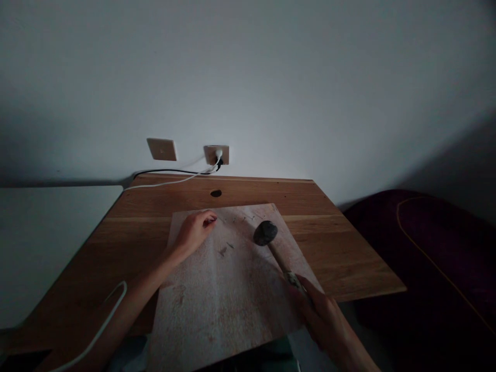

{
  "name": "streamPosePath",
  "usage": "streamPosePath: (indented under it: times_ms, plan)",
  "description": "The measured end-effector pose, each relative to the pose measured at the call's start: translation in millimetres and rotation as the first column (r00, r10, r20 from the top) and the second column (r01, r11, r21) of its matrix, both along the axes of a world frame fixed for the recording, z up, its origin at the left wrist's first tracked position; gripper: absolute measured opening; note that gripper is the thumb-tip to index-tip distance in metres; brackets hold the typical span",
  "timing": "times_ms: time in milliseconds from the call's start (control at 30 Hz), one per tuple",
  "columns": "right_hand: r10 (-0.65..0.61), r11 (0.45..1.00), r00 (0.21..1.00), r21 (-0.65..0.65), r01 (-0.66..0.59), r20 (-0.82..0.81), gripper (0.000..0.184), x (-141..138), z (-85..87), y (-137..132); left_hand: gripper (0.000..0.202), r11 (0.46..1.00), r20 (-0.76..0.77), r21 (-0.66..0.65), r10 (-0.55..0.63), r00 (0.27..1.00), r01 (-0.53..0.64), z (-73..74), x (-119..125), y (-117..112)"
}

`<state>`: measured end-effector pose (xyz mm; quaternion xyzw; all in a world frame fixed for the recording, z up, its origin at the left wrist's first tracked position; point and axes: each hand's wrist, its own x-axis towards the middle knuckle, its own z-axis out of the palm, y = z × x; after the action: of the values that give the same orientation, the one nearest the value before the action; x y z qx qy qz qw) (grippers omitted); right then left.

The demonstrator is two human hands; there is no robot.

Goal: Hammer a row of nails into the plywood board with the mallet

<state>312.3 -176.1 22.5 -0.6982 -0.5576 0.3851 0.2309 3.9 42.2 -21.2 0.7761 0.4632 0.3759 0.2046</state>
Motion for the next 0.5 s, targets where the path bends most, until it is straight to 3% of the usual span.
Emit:
streamPosePath:
  times_ms: [133, 333, 500]
  plan:
    - [0.027, 0.998, 1.0, 0.063, -0.028, 0.009, 0.063, -18, 8.6, 13, 0.014, 1.0, 0.018, -0.017, -0.002, 1.0, 0.003, 1.3, 1, 1]
    - [0.104, 0.994, 0.982, 0.058, -0.096, -0.156, 0.059, -69, 29.9, 50, 0.036, 0.994, 0.043, -0.089, 0.061, 0.997, -0.057, 2.0, 2, -1]
    - [0.172, 0.965, 0.985, 0.199, -0.171, 0.012, 0.051, -93, 20.7, 72, 0.041, 0.994, 0.049, -0.092, 0.07, 0.996, -0.066, -0.2, 1, -2]
